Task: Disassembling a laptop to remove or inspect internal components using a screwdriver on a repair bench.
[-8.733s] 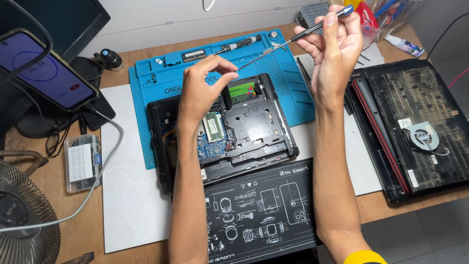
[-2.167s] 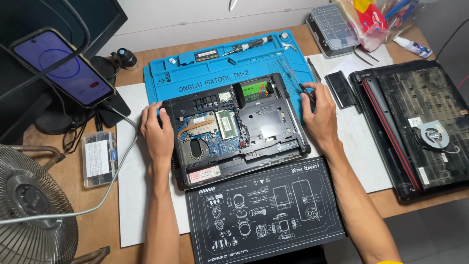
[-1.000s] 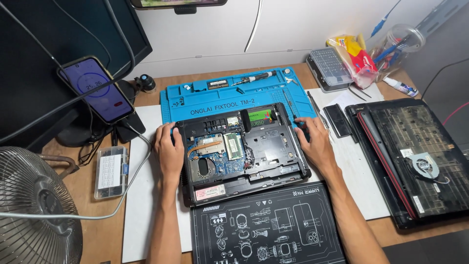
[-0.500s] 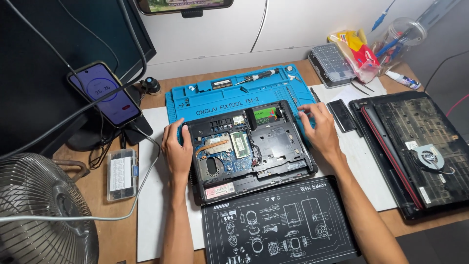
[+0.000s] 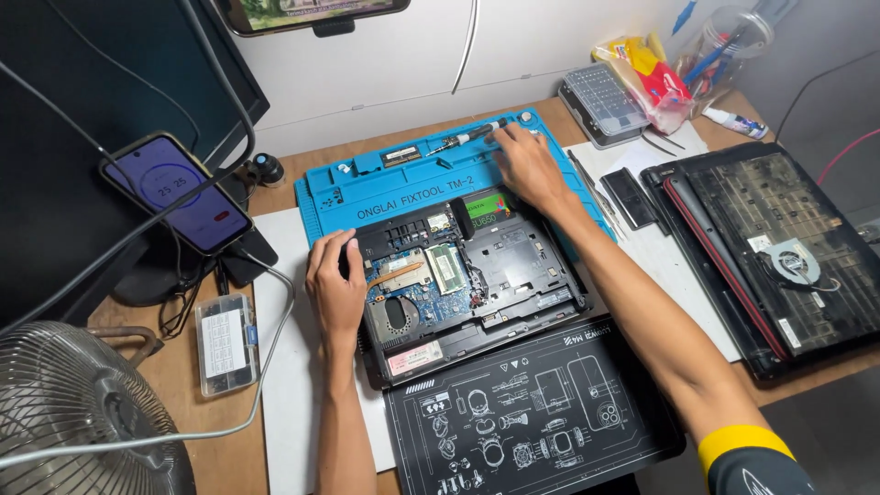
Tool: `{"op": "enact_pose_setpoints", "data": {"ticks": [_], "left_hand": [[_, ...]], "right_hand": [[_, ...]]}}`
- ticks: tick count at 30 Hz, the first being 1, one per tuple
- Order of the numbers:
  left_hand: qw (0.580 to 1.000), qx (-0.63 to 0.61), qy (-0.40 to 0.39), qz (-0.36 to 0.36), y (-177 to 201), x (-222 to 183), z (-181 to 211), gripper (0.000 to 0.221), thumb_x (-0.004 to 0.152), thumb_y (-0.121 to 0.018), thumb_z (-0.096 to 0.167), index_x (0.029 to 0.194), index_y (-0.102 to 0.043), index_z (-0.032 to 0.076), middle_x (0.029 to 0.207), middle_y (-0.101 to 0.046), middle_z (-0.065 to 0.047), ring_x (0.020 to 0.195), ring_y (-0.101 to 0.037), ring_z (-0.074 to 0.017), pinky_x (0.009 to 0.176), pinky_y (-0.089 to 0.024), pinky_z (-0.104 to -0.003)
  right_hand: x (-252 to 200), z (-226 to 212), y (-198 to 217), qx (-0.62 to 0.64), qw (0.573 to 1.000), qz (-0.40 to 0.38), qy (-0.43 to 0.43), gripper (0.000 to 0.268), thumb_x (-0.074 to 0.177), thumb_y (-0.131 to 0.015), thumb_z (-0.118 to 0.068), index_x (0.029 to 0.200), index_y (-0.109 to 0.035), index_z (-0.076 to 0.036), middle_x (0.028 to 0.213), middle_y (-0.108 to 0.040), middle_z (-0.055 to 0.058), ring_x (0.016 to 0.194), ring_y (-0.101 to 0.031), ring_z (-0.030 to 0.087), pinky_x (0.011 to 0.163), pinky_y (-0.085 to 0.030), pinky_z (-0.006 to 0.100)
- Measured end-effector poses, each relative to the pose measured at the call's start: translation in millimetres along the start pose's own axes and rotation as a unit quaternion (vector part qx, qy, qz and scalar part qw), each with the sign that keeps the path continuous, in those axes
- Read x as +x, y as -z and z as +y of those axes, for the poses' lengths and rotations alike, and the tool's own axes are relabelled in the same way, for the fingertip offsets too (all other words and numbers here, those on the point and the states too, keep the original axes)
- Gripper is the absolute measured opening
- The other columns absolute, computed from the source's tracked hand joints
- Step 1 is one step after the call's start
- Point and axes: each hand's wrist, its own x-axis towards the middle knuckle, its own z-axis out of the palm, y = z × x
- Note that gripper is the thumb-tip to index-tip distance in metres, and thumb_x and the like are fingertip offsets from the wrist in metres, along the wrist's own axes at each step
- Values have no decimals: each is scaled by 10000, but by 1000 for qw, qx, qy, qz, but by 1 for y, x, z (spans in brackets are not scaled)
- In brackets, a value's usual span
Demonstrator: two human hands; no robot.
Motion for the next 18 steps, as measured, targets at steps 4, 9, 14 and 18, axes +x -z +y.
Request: {"op": "enact_pose_setpoints", "data": {"ticks": [4,9,14,18], "left_hand": [[1000,3,-1,4,2,2,5,202,1074,-570,160,1173,-737,104,1117,-699,-102,1071,-702,-309,897,-551,-429],[1000,4,12,-1,1,1,1,206,1076,-566,179,1161,-743,116,1117,-702,-84,1097,-699,-289,917,-551,-419],[1000,9,18,0,2,2,2,204,1071,-569,184,1157,-744,125,1123,-705,-81,1097,-699,-282,916,-552,-417],[1000,6,17,-4,2,1,3,201,1064,-569,179,1144,-746,126,1120,-701,-82,1090,-699,-286,914,-549,-419]], "right_hand": [[20,1,-19,1,1000,-7,19,351,997,-628,-80,1335,-587,-167,1208,-602,63,1129,-664,312,1035,-450,541],[37,0,-40,-2,998,-62,27,397,1036,-503,33,1391,-545,-139,1141,-674,125,1268,-607,366,1151,-283,670],[45,15,-70,-78,996,-37,34,148,1020,-582,-56,1094,-662,-156,1017,-555,32,1074,-612,271,1055,-403,531],[38,17,-64,-120,991,-2,65,111,1069,-518,-39,1121,-565,-126,1032,-484,62,1023,-570,242,1076,-371,500]]}}
